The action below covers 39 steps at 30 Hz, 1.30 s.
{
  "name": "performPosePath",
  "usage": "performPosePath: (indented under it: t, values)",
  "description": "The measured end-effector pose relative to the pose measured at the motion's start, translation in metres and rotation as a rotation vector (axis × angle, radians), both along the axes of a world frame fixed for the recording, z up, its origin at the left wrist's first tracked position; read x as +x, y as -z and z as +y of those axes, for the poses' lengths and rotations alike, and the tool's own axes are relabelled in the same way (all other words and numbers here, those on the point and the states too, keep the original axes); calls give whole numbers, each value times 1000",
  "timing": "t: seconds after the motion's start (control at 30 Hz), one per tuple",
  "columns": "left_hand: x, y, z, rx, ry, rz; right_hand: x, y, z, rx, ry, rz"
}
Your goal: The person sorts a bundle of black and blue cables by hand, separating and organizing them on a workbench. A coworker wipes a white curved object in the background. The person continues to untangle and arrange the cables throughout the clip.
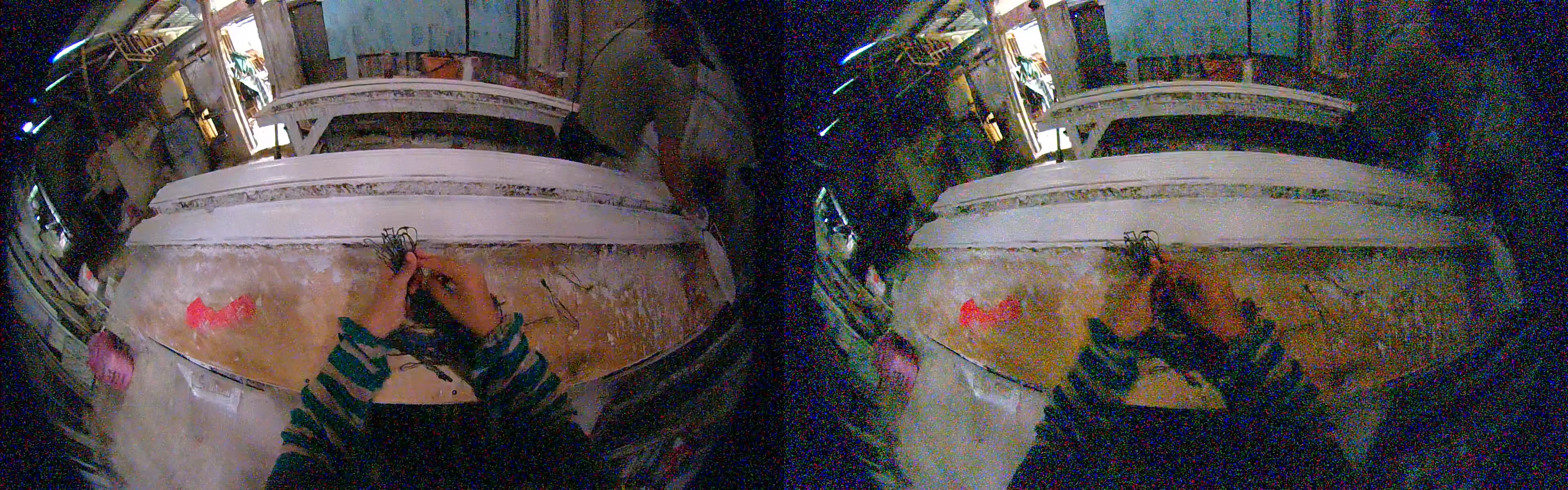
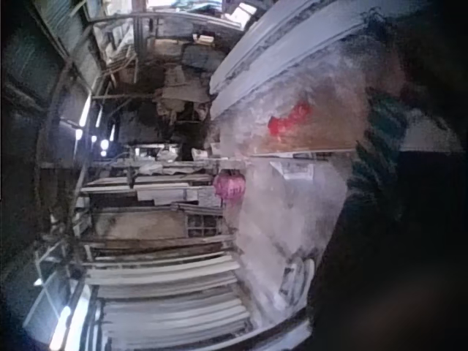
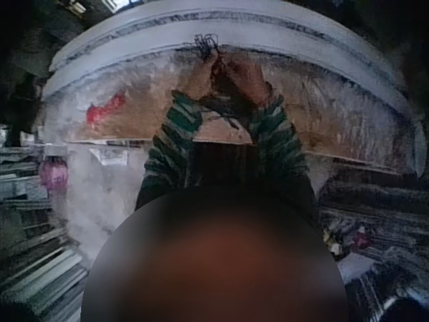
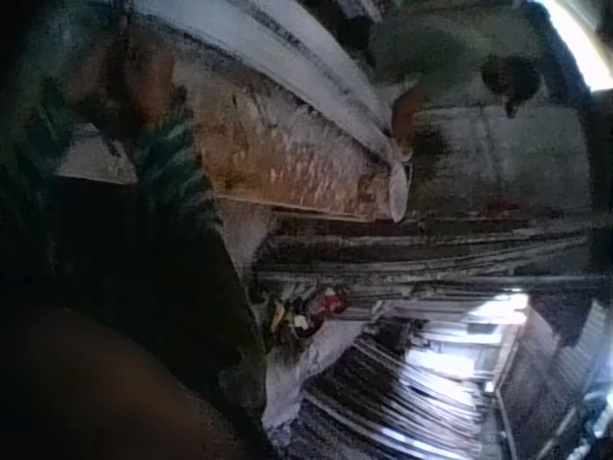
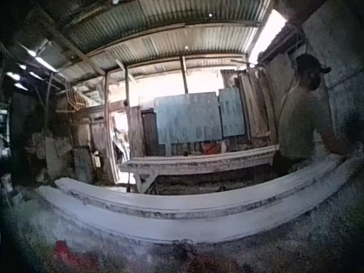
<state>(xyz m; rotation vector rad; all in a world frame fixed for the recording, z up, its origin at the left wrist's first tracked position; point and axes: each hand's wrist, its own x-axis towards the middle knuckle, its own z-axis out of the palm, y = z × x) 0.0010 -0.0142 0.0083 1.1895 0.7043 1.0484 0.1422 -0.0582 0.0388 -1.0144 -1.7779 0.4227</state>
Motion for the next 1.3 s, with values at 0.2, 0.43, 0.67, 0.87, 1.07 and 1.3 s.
performPosePath:
  t: [0.2, 0.43, 0.67, 0.87, 1.07, 1.3]
  values:
    - [2, -1, 6, -167, -118, -328, 21, -6, 1, -205, 20, 147]
    - [-12, -14, 9, -66, -56, -537, 57, 9, 20, -249, -9, -306]
    - [-20, -2, 22, -77, -15, -570, 79, 25, 24, -268, -116, -519]
    - [-17, -2, 19, -136, -39, -452, 78, 18, 24, -403, -155, -379]
    - [-4, 3, 12, -124, 105, -288, 65, 2, 17, -487, -123, 29]
    - [2, 5, 2, -34, 192, -137, 50, -6, 14, -516, -92, 112]
